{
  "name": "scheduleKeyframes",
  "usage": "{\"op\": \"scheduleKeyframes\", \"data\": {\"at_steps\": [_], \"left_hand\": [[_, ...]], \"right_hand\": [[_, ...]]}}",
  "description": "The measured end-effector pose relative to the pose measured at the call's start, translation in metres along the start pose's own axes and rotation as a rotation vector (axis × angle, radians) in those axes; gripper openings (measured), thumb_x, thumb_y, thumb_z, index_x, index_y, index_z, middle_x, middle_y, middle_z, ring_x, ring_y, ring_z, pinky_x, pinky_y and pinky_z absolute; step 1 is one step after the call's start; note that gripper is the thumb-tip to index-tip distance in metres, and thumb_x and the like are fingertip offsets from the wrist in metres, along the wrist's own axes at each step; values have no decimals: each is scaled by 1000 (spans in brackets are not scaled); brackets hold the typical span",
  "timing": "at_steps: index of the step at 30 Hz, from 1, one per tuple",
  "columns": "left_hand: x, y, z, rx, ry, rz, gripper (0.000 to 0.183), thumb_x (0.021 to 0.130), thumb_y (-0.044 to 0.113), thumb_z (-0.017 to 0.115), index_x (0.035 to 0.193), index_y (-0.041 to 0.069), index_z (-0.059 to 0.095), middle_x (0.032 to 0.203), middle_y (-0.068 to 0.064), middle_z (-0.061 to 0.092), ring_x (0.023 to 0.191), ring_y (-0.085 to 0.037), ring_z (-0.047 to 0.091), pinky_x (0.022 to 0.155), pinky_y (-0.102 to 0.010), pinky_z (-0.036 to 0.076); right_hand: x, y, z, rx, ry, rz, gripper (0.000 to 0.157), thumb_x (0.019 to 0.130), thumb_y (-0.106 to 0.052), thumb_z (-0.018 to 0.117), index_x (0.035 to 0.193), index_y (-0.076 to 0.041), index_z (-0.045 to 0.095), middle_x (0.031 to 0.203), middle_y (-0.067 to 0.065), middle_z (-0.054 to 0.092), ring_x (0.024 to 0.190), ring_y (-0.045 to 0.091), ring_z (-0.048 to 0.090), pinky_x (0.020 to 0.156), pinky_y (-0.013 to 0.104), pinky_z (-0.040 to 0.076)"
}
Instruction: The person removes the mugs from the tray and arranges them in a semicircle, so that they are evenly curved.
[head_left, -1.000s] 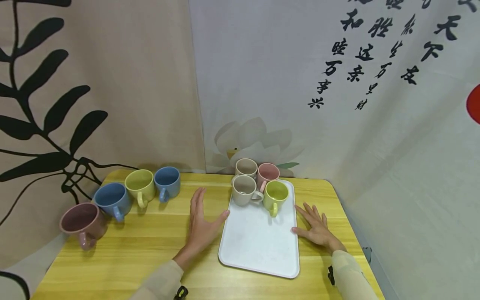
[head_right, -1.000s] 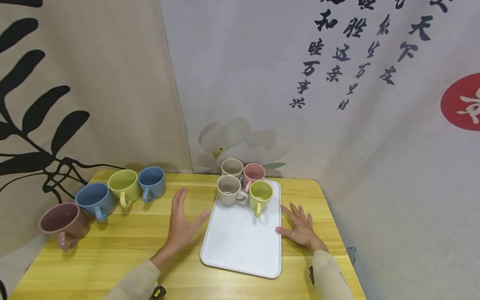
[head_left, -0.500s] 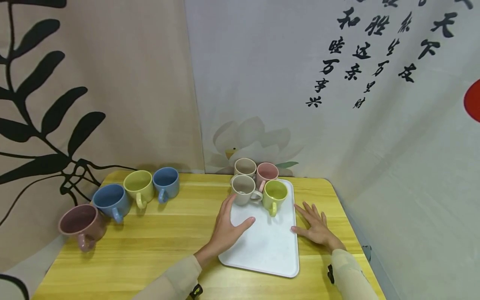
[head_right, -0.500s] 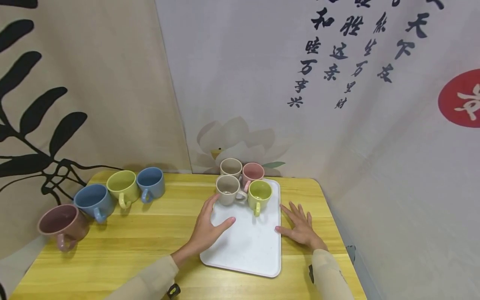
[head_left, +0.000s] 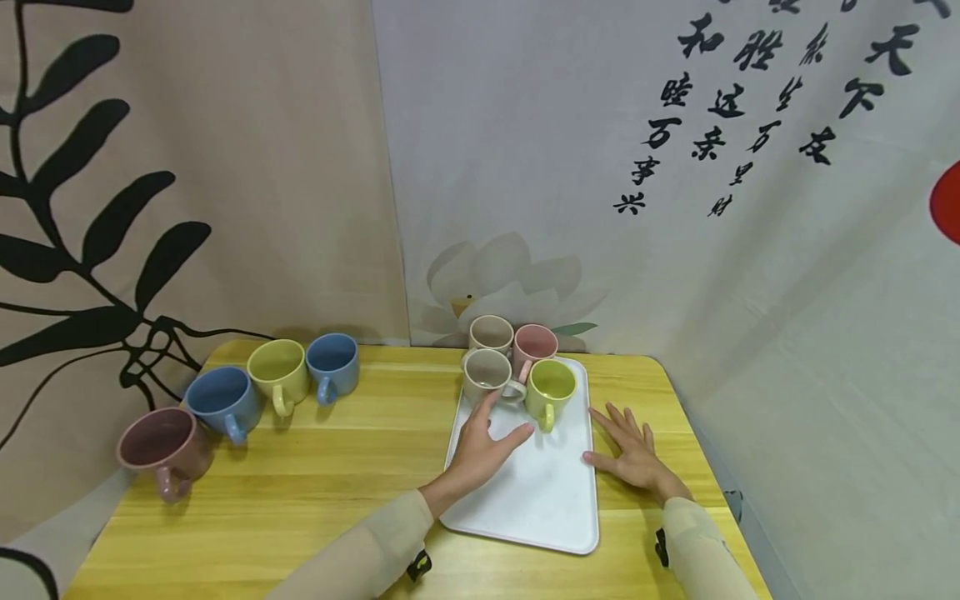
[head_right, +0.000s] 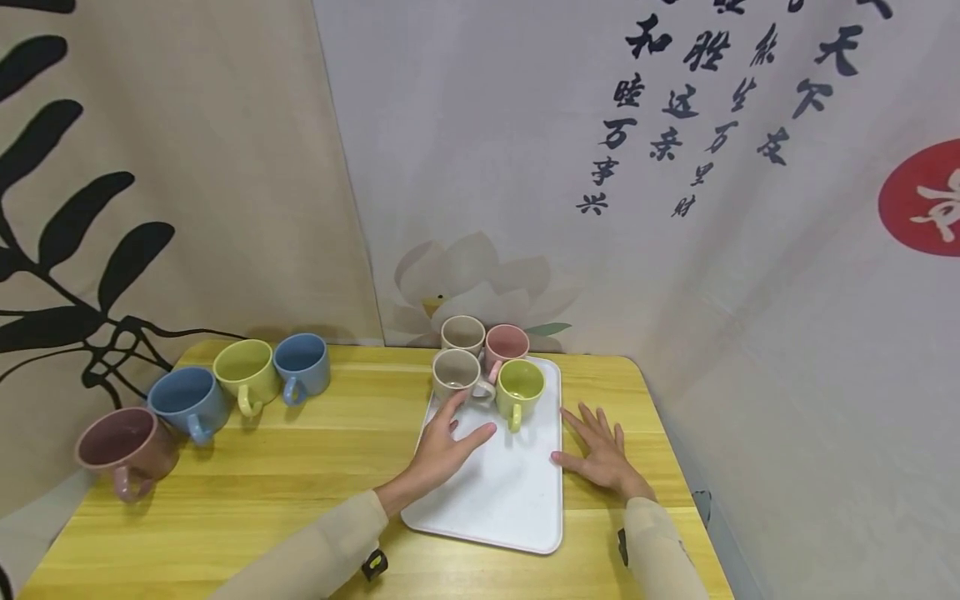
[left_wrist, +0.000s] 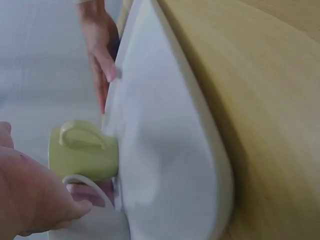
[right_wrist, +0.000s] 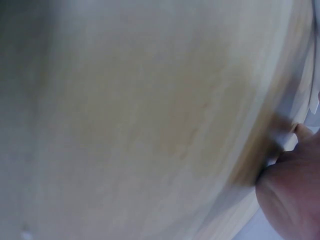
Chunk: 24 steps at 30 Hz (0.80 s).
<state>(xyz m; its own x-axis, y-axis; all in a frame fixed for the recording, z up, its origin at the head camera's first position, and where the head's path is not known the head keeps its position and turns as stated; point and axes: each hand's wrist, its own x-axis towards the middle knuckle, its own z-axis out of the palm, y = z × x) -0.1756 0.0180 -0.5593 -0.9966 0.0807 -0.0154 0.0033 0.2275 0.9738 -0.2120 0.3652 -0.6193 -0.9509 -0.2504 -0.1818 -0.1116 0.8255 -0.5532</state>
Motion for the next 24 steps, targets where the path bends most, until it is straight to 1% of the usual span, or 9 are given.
{"op": "scheduleKeyframes", "data": {"at_steps": [4,8,13,18,24], "left_hand": [[5,3,7,-43,-19,-34,86,103,44,81,173,12,42,181,-14,43,168,-42,41,136,-61,40],[10,1,14,-71,-7,-59,84,104,45,80,171,9,44,178,-17,46,167,-42,42,135,-62,40],[17,-1,22,-136,14,-94,85,103,46,80,170,6,46,177,-18,48,168,-41,41,136,-62,38],[21,0,27,-163,25,-136,84,102,49,80,169,8,48,177,-16,49,169,-40,40,136,-64,37],[26,1,32,-160,36,-162,79,103,48,79,168,12,51,176,-15,50,169,-40,39,139,-61,32]], "right_hand": [[0,1,0,-6,-2,5,93,102,-65,74,179,-34,32,191,20,7,174,57,-9,133,81,-17],[-1,0,0,-6,4,1,93,102,-65,74,179,-33,32,191,21,8,174,57,-9,133,82,-16],[-1,1,1,-5,13,-11,93,101,-63,75,178,-32,34,190,22,9,174,58,-7,133,82,-14],[0,2,1,-9,10,-7,93,102,-64,74,179,-33,32,191,20,9,175,57,-8,134,81,-15],[1,3,2,-10,10,-5,93,102,-65,74,179,-33,32,191,20,9,175,56,-8,134,81,-15]]}}
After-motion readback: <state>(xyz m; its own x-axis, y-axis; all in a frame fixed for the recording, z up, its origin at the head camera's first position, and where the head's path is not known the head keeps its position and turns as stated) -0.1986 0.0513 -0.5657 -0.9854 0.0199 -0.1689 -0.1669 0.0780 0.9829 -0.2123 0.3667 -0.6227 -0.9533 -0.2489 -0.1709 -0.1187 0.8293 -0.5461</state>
